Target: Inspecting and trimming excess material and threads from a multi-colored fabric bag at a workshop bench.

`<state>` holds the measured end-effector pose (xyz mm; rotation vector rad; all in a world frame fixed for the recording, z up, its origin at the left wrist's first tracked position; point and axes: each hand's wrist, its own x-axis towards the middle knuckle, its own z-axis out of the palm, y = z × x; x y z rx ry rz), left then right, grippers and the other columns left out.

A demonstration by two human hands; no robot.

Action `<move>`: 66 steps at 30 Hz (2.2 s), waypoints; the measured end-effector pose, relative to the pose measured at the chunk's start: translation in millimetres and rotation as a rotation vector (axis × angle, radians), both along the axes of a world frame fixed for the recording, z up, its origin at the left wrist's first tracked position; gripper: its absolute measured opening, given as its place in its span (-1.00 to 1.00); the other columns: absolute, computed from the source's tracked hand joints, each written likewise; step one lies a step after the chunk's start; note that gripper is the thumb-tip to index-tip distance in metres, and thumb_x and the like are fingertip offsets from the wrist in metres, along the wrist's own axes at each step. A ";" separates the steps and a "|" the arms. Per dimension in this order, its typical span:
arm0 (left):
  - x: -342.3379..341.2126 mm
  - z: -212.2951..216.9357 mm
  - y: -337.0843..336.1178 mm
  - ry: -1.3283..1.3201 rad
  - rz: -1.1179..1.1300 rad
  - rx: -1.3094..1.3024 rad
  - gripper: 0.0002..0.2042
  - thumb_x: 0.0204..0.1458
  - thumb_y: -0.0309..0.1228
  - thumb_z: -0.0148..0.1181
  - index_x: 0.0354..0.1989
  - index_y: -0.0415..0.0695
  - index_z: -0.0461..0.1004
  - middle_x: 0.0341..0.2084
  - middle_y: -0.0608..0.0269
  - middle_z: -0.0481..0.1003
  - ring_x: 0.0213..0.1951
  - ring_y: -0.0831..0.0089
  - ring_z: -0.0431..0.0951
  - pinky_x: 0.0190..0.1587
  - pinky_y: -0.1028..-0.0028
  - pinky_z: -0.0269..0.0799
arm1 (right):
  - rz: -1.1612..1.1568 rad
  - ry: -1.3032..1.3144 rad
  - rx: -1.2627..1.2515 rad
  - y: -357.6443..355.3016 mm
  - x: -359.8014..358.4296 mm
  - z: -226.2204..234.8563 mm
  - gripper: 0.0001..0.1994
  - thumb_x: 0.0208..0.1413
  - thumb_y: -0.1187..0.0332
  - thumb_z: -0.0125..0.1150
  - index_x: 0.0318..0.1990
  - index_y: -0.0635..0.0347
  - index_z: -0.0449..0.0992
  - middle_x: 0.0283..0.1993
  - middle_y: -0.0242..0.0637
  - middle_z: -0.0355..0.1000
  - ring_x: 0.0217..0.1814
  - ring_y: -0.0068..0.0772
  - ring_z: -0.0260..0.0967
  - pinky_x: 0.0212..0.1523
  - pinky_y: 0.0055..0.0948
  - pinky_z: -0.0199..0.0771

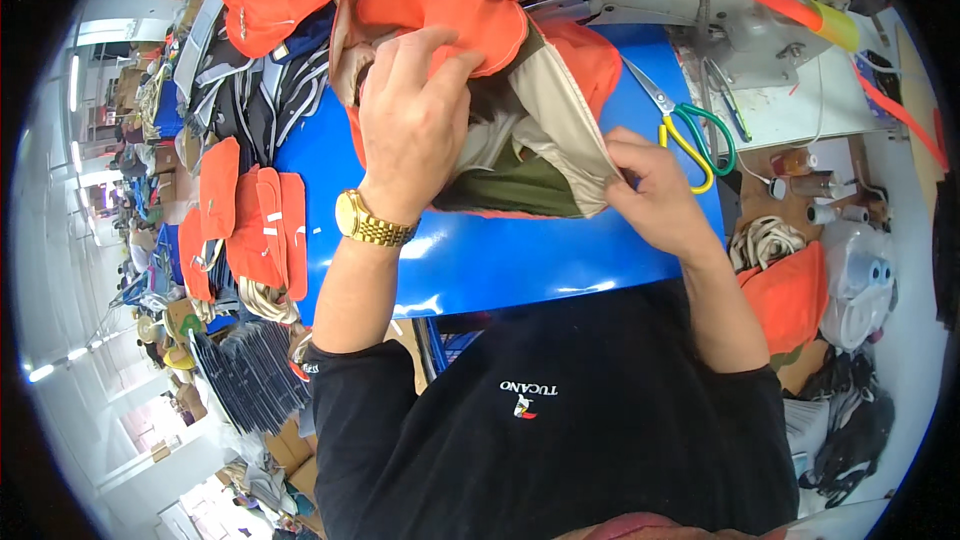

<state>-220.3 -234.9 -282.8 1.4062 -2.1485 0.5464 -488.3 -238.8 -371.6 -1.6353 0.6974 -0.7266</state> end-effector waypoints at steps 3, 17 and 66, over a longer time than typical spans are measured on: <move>-1.3 -4.7 -7.2 -0.044 -0.068 0.013 -0.67 -0.11 -0.62 0.28 -0.10 -0.11 0.63 -0.10 0.24 0.55 -0.09 0.21 0.54 -0.08 0.26 0.48 | 0.029 -0.016 0.034 -3.5 -4.9 12.7 -0.70 -0.01 0.58 0.15 -0.07 0.36 0.57 -0.28 -0.32 0.36 -0.26 -0.50 0.28 -0.26 -0.48 0.29; -5.5 -4.9 -24.4 0.043 -0.165 0.149 -0.70 -0.05 -0.55 0.30 -0.09 -0.09 0.66 -0.28 0.31 0.55 -0.23 0.28 0.52 -0.18 0.32 0.47 | 0.000 -0.250 0.231 -67.8 64.6 26.2 -0.74 0.29 0.46 0.19 0.06 0.38 0.58 -0.21 -0.43 0.58 -0.24 -0.77 0.44 -0.25 -0.60 0.47; -36.3 -1.3 -44.1 0.127 0.138 0.109 -0.88 0.09 -0.55 0.20 -0.24 -0.24 0.63 -0.41 0.02 0.53 -0.28 0.05 0.53 -0.20 0.16 0.46 | 0.011 -0.340 0.245 -87.3 79.7 12.0 -0.63 0.24 0.49 0.20 0.19 0.34 0.55 -0.37 -0.62 0.48 -0.42 -0.88 0.24 -0.42 -0.69 0.25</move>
